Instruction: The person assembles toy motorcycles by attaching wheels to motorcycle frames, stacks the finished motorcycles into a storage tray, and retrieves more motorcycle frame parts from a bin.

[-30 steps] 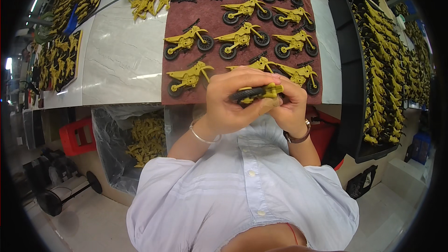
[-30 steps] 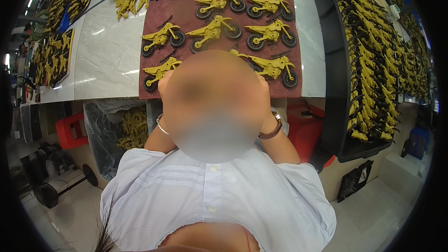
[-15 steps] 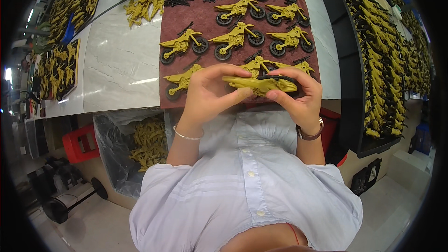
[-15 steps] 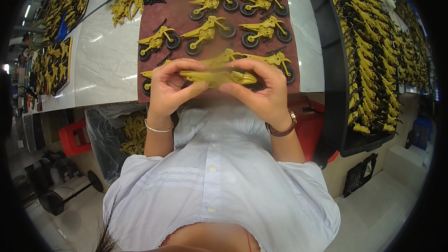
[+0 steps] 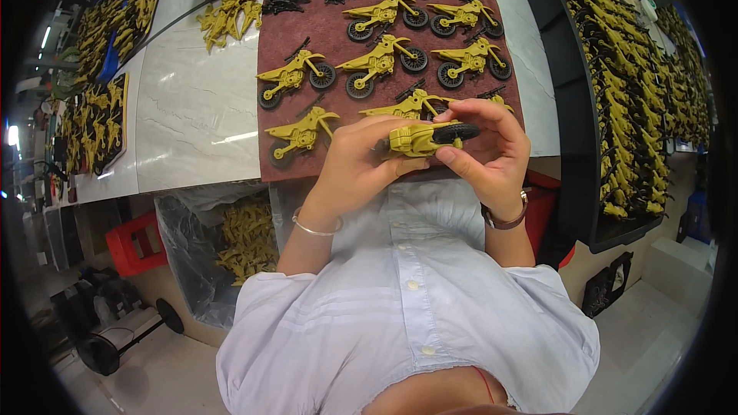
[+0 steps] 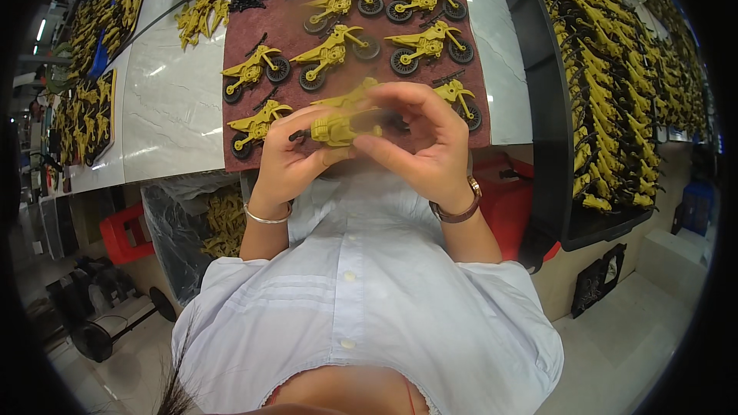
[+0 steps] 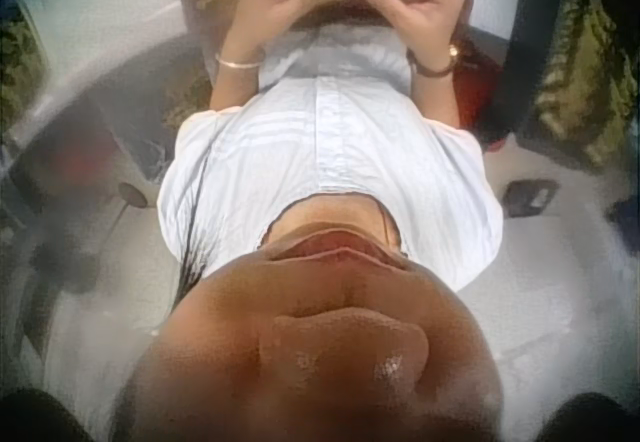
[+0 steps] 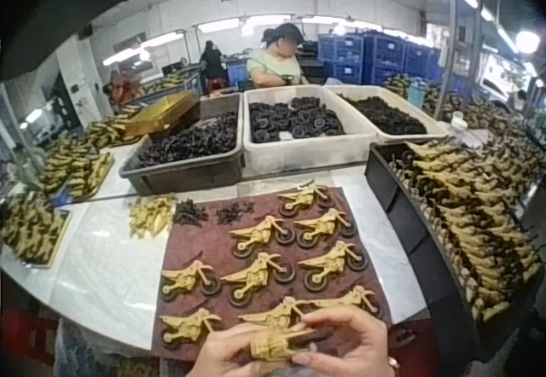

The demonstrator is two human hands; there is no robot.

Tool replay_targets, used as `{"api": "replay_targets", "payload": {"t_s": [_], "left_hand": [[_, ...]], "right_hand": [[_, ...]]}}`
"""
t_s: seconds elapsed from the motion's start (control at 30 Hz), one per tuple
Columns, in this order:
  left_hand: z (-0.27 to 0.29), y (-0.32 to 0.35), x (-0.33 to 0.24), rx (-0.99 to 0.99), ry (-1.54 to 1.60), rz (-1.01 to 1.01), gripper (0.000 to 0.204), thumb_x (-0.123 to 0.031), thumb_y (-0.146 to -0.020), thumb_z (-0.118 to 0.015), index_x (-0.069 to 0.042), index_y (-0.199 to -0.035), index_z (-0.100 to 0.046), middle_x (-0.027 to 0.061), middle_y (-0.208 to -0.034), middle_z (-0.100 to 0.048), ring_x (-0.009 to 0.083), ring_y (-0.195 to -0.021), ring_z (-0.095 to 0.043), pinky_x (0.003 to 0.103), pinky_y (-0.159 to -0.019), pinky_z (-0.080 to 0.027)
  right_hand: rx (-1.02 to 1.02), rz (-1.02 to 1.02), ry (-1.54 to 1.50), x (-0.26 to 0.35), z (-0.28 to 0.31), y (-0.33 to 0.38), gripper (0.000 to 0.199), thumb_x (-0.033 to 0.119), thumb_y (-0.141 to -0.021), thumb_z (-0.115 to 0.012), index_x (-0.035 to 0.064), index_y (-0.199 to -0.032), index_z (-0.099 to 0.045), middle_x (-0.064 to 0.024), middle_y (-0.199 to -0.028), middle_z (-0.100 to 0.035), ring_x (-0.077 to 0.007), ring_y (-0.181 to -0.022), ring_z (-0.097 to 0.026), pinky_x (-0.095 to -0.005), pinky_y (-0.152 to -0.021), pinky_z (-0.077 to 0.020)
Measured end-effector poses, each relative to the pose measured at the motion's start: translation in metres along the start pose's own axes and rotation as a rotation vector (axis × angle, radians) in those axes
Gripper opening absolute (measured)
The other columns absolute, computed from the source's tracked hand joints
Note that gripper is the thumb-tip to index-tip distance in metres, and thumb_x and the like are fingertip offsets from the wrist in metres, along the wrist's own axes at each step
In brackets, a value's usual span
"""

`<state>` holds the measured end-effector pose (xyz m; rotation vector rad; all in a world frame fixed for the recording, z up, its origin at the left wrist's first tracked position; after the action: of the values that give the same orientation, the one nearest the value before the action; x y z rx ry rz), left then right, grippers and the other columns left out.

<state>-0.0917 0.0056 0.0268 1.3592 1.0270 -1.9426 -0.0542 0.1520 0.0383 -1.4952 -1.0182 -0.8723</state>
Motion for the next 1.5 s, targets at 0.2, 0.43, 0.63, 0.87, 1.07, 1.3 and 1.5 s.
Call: {"api": "replay_targets", "payload": {"t_s": [0.2, 0.43, 0.63, 0.87, 1.07, 1.3, 1.5], "left_hand": [[-0.002, 0.004, -0.002, -0.112, 0.210, 0.003, 0.044, -0.008, -0.073, -0.077, 0.001, -0.112, -0.060, 0.0115, -0.101, -0.068, 0.0161, -0.091, -0.065, 0.029, -0.078, -0.050], [-0.002, 0.007, 0.000, -0.079, 0.190, -0.039, 0.041, -0.006, -0.073, -0.077, 0.003, -0.110, -0.060, 0.0116, -0.099, -0.068, 0.0160, -0.088, -0.066, 0.027, -0.077, -0.051], [-0.002, 0.008, 0.007, -0.132, 0.235, -0.024, 0.042, -0.005, -0.073, -0.077, 0.001, -0.111, -0.060, 0.0113, -0.099, -0.067, 0.0157, -0.089, -0.064, 0.029, -0.080, -0.051], [-0.008, 0.013, 0.032, -0.099, 0.676, 0.109, 0.044, 0.001, -0.076, -0.072, -0.001, -0.117, -0.057, 0.0112, -0.108, -0.064, 0.0170, -0.096, -0.061, 0.031, -0.085, -0.049], [-0.008, 0.012, 0.039, -0.083, 1.109, 0.090, 0.047, -0.014, -0.084, -0.070, -0.003, -0.125, -0.049, 0.0104, -0.117, -0.060, 0.0224, -0.105, -0.060, 0.040, -0.091, -0.050], [-0.014, 0.007, 0.057, -0.173, 1.251, 0.341, 0.038, -0.029, -0.095, -0.053, -0.003, -0.122, -0.047, 0.0135, -0.109, -0.061, 0.0264, -0.100, -0.062, 0.041, -0.084, -0.053], [0.008, 0.009, 0.059, -0.271, 1.006, 0.257, 0.032, -0.003, -0.088, -0.060, 0.000, -0.118, -0.048, 0.0116, -0.107, -0.062, 0.0203, -0.094, -0.063, 0.037, -0.082, -0.053]], "right_hand": [[-0.006, 0.075, 0.076, 0.008, 0.000, 0.000, 0.040, -0.006, -0.072, -0.074, -0.0052, -0.108, -0.058, -0.0107, -0.107, -0.061, -0.0164, -0.099, -0.060, -0.0286, -0.087, -0.0474], [0.059, 0.105, 0.041, 0.006, 0.000, -0.001, 0.031, -0.007, -0.072, -0.074, -0.0067, -0.101, -0.061, -0.0126, -0.098, -0.065, -0.0174, -0.088, -0.063, -0.0282, -0.079, -0.0496], [0.038, -0.026, -0.048, -0.007, 0.001, 0.000, 0.039, -0.006, -0.071, -0.075, -0.0051, -0.107, -0.060, -0.0114, -0.104, -0.063, -0.0158, -0.094, -0.061, -0.0282, -0.083, -0.0480], [0.058, -0.020, -0.031, -0.003, 0.012, -0.001, 0.063, 0.004, -0.064, -0.083, -0.0021, -0.119, -0.055, -0.0074, -0.113, -0.059, -0.0157, -0.105, -0.055, -0.0294, -0.088, -0.0455], [-0.094, -0.037, 0.212, 0.001, 0.030, 0.007, 0.046, 0.011, -0.073, -0.079, -0.0012, -0.113, -0.060, -0.0092, -0.108, -0.060, -0.0177, -0.102, -0.056, -0.0289, -0.085, -0.0458], [-0.319, -0.086, 1.233, -0.003, 0.086, 0.017, 0.054, 0.020, -0.075, -0.076, 0.0043, -0.122, -0.054, -0.0148, -0.103, -0.061, -0.0278, -0.095, -0.058, -0.0357, -0.083, -0.0463], [-0.291, -0.319, 0.861, -0.028, 0.110, 0.028, 0.060, 0.016, -0.071, -0.079, 0.0019, -0.123, -0.052, -0.0109, -0.105, -0.060, -0.0228, -0.091, -0.058, -0.0347, -0.083, -0.0466]]}}
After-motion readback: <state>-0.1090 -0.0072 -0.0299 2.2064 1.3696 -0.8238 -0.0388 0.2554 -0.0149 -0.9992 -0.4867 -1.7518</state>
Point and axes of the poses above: each hand's wrist, its own y-axis away from the middle knuckle, its own z-axis out of the back of the hand, x = y × z, the point moved 8 cm from there along -y, towards the middle knuckle
